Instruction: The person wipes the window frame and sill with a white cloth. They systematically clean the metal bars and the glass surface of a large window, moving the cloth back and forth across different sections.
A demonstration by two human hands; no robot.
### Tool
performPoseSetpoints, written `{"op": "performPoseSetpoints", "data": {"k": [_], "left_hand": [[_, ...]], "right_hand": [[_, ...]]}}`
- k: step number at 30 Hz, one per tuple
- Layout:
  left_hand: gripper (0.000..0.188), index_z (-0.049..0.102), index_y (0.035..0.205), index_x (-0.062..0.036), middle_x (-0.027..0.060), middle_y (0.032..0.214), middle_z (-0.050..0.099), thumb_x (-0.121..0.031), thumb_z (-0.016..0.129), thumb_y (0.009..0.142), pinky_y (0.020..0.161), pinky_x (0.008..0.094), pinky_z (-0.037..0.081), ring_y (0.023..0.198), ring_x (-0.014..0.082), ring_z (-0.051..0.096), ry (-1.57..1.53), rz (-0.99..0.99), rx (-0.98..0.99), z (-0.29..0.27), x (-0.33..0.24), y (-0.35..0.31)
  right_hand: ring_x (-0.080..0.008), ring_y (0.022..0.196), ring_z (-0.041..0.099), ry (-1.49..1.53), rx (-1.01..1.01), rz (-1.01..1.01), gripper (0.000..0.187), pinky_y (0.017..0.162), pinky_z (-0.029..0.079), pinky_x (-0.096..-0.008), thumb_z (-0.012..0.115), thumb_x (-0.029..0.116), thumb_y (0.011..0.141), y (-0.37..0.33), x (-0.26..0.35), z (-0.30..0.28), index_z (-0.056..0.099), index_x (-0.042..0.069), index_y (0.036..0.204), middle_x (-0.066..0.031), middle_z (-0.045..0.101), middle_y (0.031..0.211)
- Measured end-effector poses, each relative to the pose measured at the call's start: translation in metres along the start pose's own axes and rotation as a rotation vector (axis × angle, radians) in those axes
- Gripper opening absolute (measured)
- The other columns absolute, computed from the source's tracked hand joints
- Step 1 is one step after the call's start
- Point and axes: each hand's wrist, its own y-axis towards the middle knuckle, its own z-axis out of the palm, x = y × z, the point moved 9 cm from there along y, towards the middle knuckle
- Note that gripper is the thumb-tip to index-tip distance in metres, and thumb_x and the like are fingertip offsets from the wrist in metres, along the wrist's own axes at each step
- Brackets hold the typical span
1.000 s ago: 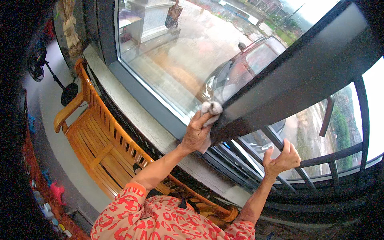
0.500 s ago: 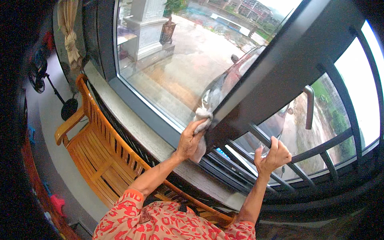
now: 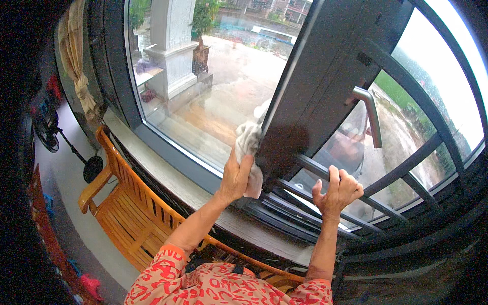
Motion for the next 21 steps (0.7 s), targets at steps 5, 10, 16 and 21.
{"op": "performPoseSetpoints", "data": {"k": [5,10,16,21], "left_hand": [[0.048,0.043,0.126,0.0094,0.0315,0.112,0.052,-0.029,0.047,0.097,0.089,0.0476,0.042,0.102,0.0482,0.051,0.17,-0.02,-0.022,-0.003,0.027,-0.043],[0.046,0.041,0.119,0.01,0.0344,0.105,0.054,-0.029,0.051,0.096,0.08,0.0518,0.044,0.094,0.0514,0.055,0.3,-0.216,0.115,-0.005,0.059,-0.078],[0.043,0.044,0.117,0.0045,0.0244,0.09,0.061,-0.033,0.052,0.097,0.073,0.0468,0.047,0.081,0.042,0.061,0.209,-0.251,0.181,-0.006,0.016,-0.079],[0.039,0.044,0.126,-0.0022,0.0049,0.101,0.059,-0.032,0.045,0.102,0.082,0.0328,0.046,0.093,0.0138,0.053,-0.238,-0.304,0.18,0.001,-0.018,-0.079]], "right_hand": [[-0.0277,0.096,0.05,0.007,-0.023,0.002,0.05,0.086,0.029,-0.0442,0.065,0.026,0.066,0.004,0.002,-0.004,0.061,0.009,0.112,-0.0099,0.057,0.102],[-0.0267,0.094,0.05,0.068,-0.024,0.012,0.05,0.085,0.029,-0.0436,0.066,0.027,0.066,0.005,0.0,-0.006,0.061,0.009,0.112,-0.0095,0.057,0.101],[-0.026,0.101,0.051,0.107,0.011,0.03,0.056,0.086,0.028,-0.0433,0.069,0.025,0.063,0.002,-0.007,-0.008,0.059,0.01,0.116,-0.009,0.056,0.105],[-0.0369,0.132,0.034,0.399,-0.032,0.026,0.071,0.102,0.024,-0.0508,0.074,0.036,0.064,-0.002,0.028,-0.032,0.052,0.012,0.128,-0.0193,0.041,0.138]]}}
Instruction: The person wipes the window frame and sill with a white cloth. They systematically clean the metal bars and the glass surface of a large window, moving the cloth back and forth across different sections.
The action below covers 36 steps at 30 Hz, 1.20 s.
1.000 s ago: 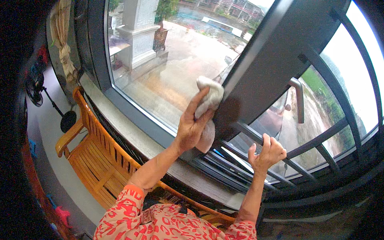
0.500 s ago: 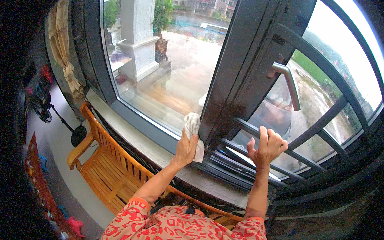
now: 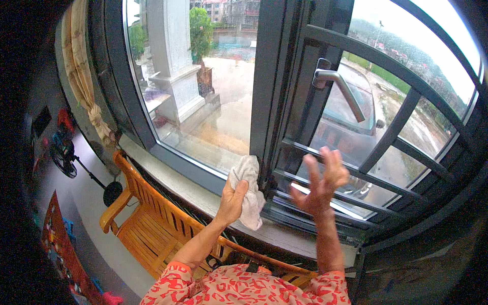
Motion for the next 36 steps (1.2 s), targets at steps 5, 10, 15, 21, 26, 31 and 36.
{"op": "performPoseSetpoints", "data": {"k": [5,10,15,21,26,31,36], "left_hand": [[0.072,0.033,0.142,-0.0038,0.0109,0.137,0.043,-0.06,0.027,0.097,0.104,0.0325,0.033,0.122,0.0165,0.044,-0.421,-0.135,0.244,0.037,0.006,0.001],[0.099,0.031,0.147,-0.0075,0.0088,0.151,0.031,-0.082,0.014,0.084,0.108,0.038,0.03,0.131,0.0215,0.036,-0.27,0.101,0.225,0.033,-0.065,0.012],[0.06,0.023,0.15,-0.0076,0.0121,0.148,0.028,-0.03,0.045,0.099,0.1,0.0388,0.035,0.133,0.0224,0.03,0.228,0.212,-0.009,0.002,-0.061,0.038],[0.08,0.009,0.151,-0.001,0.0219,0.147,0.023,-0.007,0.057,0.086,0.105,0.0438,0.026,0.129,0.0342,0.028,0.58,0.393,-0.006,0.017,-0.052,0.063],[0.087,0.003,0.148,0.0042,0.0281,0.144,0.019,-0.01,0.059,0.084,0.109,0.0503,0.017,0.125,0.0411,0.026,0.611,0.43,0.051,0.03,-0.042,0.068],[0.096,-0.003,0.148,0.0013,0.0293,0.137,0.023,-0.009,0.064,0.079,0.108,0.0516,0.016,0.123,0.042,0.027,0.575,0.396,0.039,0.041,-0.032,0.071],[0.098,-0.002,0.148,0.0015,0.0271,0.142,0.019,0.005,0.061,0.074,0.111,0.0478,0.015,0.128,0.0406,0.025,0.577,0.386,0.003,0.037,-0.029,0.073]], "right_hand": [[-0.0481,0.132,0.028,0.821,-0.002,0.045,0.07,0.107,0.027,-0.056,0.078,0.023,0.065,-0.005,0.096,0.017,0.05,0.008,0.128,-0.0286,0.027,0.142],[-0.0364,0.121,0.045,0.629,-0.417,0.121,0.046,0.099,0.04,-0.0442,0.065,-0.002,0.072,0.015,0.06,-0.008,0.052,0.006,0.115,-0.0242,0.047,0.125],[-0.0287,0.119,0.049,0.364,-0.56,0.16,0.069,0.103,0.04,-0.0394,0.065,-0.006,0.077,0.107,0.02,-0.014,0.036,0.004,0.138,-0.0149,0.042,0.133],[-0.0398,0.129,0.034,0.327,-0.405,0.112,0.078,0.106,0.032,-0.0444,0.067,-0.007,0.07,0.1,0.036,0.036,0.034,0.002,0.14,-0.0235,0.03,0.139],[-0.0392,0.128,0.032,0.3,-0.192,0.122,0.077,0.104,0.031,-0.0465,0.07,-0.005,0.069,0.064,0.044,0.048,0.035,0.0,0.138,-0.0246,0.028,0.14],[-0.0387,0.128,0.034,0.302,-0.197,0.029,0.076,0.104,0.033,-0.0458,0.07,-0.007,0.066,0.065,0.032,0.05,0.039,0.001,0.136,-0.022,0.032,0.139],[-0.0388,0.128,0.036,0.358,-0.335,-0.088,0.078,0.106,0.034,-0.0433,0.063,-0.014,0.064,0.125,0.024,0.02,0.043,0.004,0.137,-0.0229,0.036,0.14]]}}
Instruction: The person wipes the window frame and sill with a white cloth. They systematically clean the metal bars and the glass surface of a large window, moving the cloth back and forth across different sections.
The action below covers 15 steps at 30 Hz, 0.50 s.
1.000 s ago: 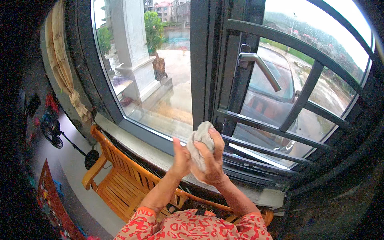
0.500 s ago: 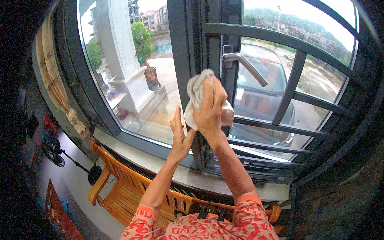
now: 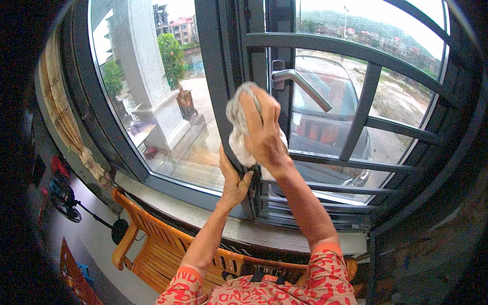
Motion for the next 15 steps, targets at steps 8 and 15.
{"op": "performPoseSetpoints", "data": {"k": [8,15], "left_hand": [[0.096,-0.003,0.148,-0.0016,0.0287,0.137,0.021,0.012,0.058,0.074,0.11,0.0504,0.021,0.127,0.0433,0.027,-0.141,-0.005,-0.003,0.002,-0.001,0.0],[0.097,-0.004,0.148,-0.0012,0.0296,0.137,0.021,0.011,0.059,0.075,0.109,0.0499,0.024,0.126,0.0449,0.028,-0.145,0.014,0.015,0.002,0.001,0.0]], "right_hand": [[-0.0339,0.131,0.037,-0.083,-0.24,0.024,0.075,0.105,0.031,-0.0469,0.065,-0.01,0.07,0.066,-0.015,-0.011,0.044,0.015,0.138,-0.0145,0.039,0.141],[-0.0341,0.132,0.035,-0.247,-0.17,0.078,0.073,0.103,0.029,-0.0477,0.07,-0.001,0.074,0.015,-0.011,0.0,0.039,0.008,0.139,-0.0197,0.034,0.145]]}}
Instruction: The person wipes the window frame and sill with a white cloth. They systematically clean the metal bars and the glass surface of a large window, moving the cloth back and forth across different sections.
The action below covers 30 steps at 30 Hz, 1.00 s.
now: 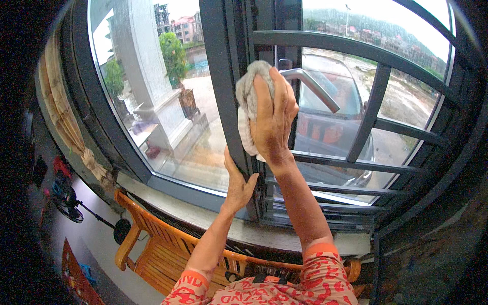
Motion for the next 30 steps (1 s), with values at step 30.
{"op": "performPoseSetpoints", "data": {"k": [30], "left_hand": [[0.096,-0.005,0.149,-0.0046,0.0269,0.14,0.02,0.009,0.059,0.079,0.111,0.0477,0.025,0.129,0.0426,0.029,-0.01,-0.035,0.009,0.002,0.009,-0.002]], "right_hand": [[-0.0375,0.114,0.044,-0.076,0.216,0.014,0.057,0.092,0.041,-0.0448,0.07,0.005,0.073,-0.067,0.017,-0.015,0.055,0.01,0.129,-0.0212,0.037,0.137]]}}
